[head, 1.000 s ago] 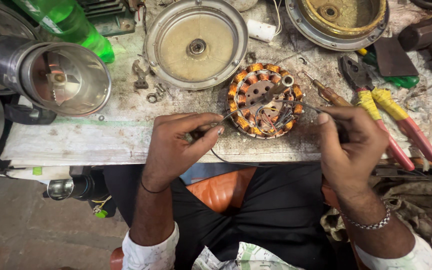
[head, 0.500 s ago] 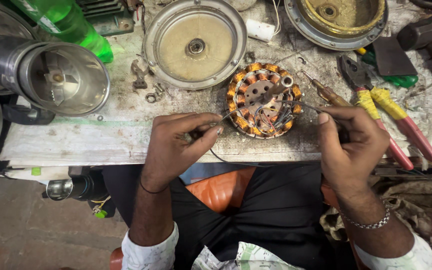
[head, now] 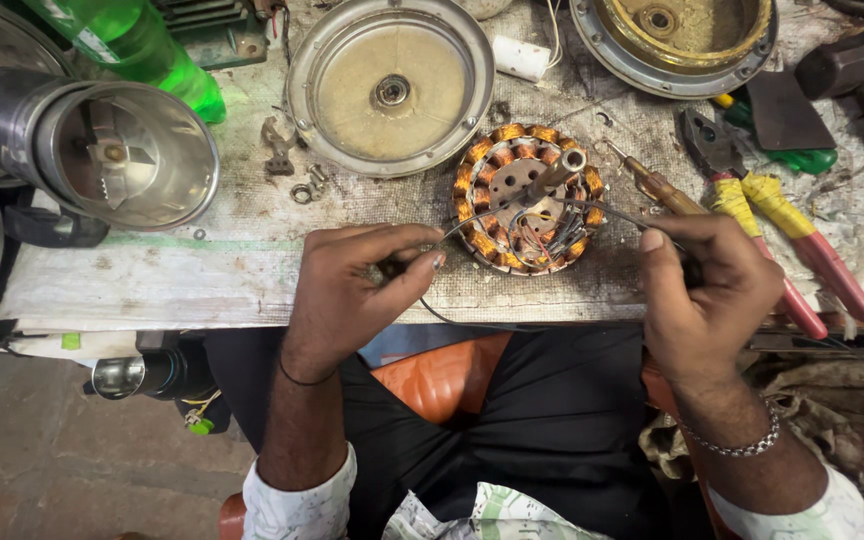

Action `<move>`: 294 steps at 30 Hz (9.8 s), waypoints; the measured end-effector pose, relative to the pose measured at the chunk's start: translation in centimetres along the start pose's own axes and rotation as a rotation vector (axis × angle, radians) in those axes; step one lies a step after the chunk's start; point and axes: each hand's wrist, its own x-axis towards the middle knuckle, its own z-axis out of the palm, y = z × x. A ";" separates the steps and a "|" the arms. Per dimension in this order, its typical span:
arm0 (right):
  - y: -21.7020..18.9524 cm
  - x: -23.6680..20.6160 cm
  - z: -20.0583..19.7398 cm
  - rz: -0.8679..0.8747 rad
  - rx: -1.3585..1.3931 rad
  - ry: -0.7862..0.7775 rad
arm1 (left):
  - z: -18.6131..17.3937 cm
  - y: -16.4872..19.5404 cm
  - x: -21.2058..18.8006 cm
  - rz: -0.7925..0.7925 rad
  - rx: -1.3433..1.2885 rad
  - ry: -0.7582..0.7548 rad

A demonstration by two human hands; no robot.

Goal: The person uses a multimeter to test continuity on the wires of a stator assembly. They hold the probes against different wire ends and coil slots, checking for electrical connections while seated at a cluttered workbench.

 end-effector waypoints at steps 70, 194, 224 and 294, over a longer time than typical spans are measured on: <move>-4.4 2.0 1.2 -0.371 -0.723 -0.090 | -0.4 -1.0 -1.2 -0.273 -0.505 0.052; -0.5 3.1 0.3 -0.622 -0.308 -0.179 | 1.3 -2.3 -1.9 -0.199 -0.380 0.134; -0.4 2.7 0.9 -0.353 -0.385 -0.168 | 1.2 -2.9 -2.0 -0.223 -0.352 0.130; 1.8 1.3 -1.4 -0.138 -0.166 -0.023 | 1.4 -2.8 -1.9 -0.154 -0.333 0.133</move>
